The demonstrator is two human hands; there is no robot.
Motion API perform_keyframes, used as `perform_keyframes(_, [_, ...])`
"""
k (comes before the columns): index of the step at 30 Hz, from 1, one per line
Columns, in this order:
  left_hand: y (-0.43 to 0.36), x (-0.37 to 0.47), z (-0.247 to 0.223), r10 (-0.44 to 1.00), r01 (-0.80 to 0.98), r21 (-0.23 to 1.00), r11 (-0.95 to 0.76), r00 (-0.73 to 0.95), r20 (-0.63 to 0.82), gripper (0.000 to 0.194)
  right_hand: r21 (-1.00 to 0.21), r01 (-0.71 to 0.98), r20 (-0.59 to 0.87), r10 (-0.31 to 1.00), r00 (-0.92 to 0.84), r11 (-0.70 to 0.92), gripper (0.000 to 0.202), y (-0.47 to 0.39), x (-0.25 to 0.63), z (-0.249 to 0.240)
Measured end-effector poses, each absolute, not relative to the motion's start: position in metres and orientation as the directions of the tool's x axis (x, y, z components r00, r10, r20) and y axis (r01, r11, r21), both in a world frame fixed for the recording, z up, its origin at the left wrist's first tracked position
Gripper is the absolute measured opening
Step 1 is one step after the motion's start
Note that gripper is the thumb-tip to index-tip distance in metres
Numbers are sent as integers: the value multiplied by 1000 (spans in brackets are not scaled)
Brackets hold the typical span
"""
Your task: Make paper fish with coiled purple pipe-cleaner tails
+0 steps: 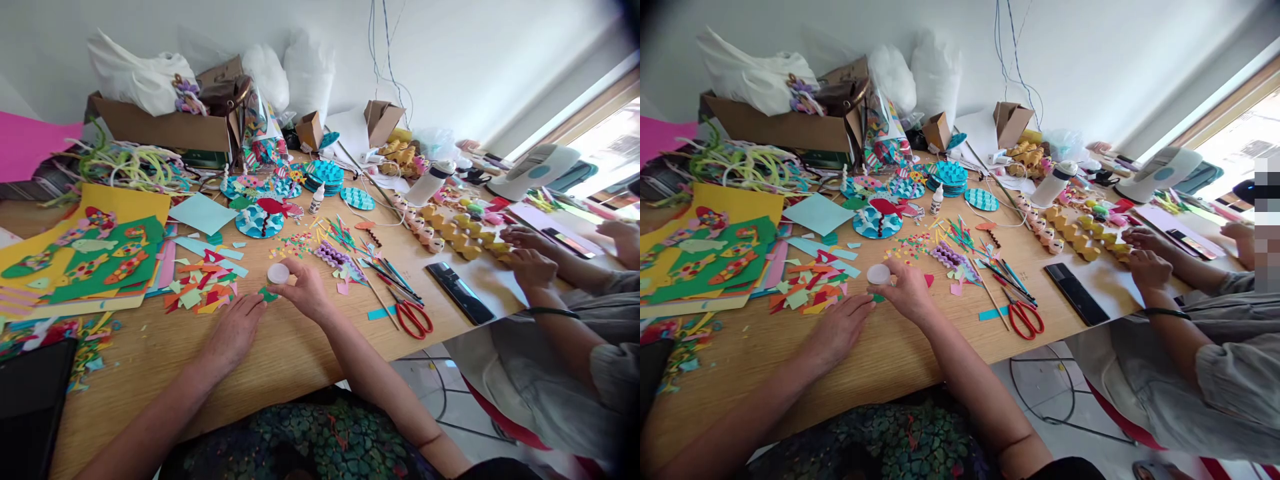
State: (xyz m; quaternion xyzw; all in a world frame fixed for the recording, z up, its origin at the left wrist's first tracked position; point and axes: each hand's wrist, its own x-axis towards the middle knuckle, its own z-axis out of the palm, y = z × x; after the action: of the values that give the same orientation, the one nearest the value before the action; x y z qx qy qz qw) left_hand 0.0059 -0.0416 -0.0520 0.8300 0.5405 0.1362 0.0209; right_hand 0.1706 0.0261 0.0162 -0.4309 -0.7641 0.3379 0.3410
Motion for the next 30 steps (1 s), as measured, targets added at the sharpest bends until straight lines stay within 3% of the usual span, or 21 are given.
perform_keyframes(30, [-41,5,-49,892,883,169,-437,401,209,34,-792,462,202,885,-420,400,17,22,172,19])
